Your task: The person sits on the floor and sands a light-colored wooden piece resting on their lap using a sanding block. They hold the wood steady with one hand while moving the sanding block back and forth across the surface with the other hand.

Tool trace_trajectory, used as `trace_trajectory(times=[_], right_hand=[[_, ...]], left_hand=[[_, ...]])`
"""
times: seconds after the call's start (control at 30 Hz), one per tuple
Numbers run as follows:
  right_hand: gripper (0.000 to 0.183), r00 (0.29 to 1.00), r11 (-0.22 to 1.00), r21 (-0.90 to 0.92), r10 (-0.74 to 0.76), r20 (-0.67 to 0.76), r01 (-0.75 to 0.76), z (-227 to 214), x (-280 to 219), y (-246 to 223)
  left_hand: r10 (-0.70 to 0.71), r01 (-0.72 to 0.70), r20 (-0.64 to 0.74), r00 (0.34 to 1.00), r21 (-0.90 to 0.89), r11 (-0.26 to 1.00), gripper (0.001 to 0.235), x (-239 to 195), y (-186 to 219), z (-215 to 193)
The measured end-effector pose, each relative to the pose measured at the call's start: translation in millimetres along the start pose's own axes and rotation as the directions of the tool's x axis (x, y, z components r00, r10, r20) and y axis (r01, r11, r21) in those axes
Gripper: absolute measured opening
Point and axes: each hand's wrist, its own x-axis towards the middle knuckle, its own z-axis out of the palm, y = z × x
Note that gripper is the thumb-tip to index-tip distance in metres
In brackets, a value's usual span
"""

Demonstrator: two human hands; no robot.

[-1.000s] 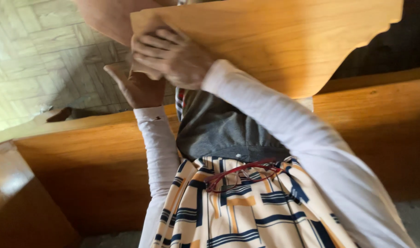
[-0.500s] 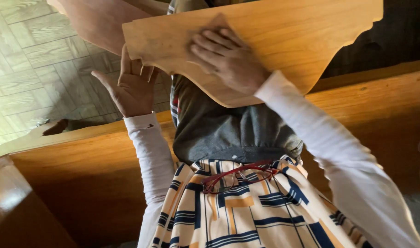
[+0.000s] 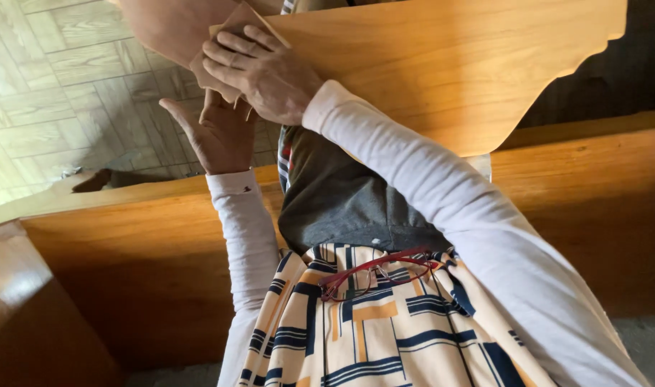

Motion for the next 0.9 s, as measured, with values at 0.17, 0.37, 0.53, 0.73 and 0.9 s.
trace_trajectory(times=[0.17, 0.37, 0.53, 0.73, 0.9], right_hand=[[0.052, 0.981, 0.988, 0.153, -0.007, 0.193, -0.023, -30, -14, -4], [0.045, 0.998, 0.999, -0.048, 0.000, 0.059, 0.002, -64, -110, 14], [0.042, 1.000, 0.994, -0.108, -0.009, 0.012, 0.010, -61, -98, 14], [0.050, 0.998, 0.998, -0.015, -0.066, 0.019, 0.066, -19, -9, 6], [0.045, 0.997, 0.998, -0.026, -0.058, 0.048, 0.060, 10, 12, 12]], left_hand=[[0.010, -0.004, -0.043, 0.999, 0.134, 0.991, 0.100, -6, 5, -1], [0.134, -0.064, -0.178, 0.975, 0.349, 0.935, 0.111, 0, 12, 22], [0.097, -0.044, -0.176, 0.980, 0.284, 0.958, 0.119, 5, 16, 19], [0.112, -0.066, -0.246, 0.963, 0.190, 0.980, 0.114, -3, 17, 28], [0.122, -0.082, -0.141, 0.982, 0.262, 0.962, 0.099, -2, 15, 13]])
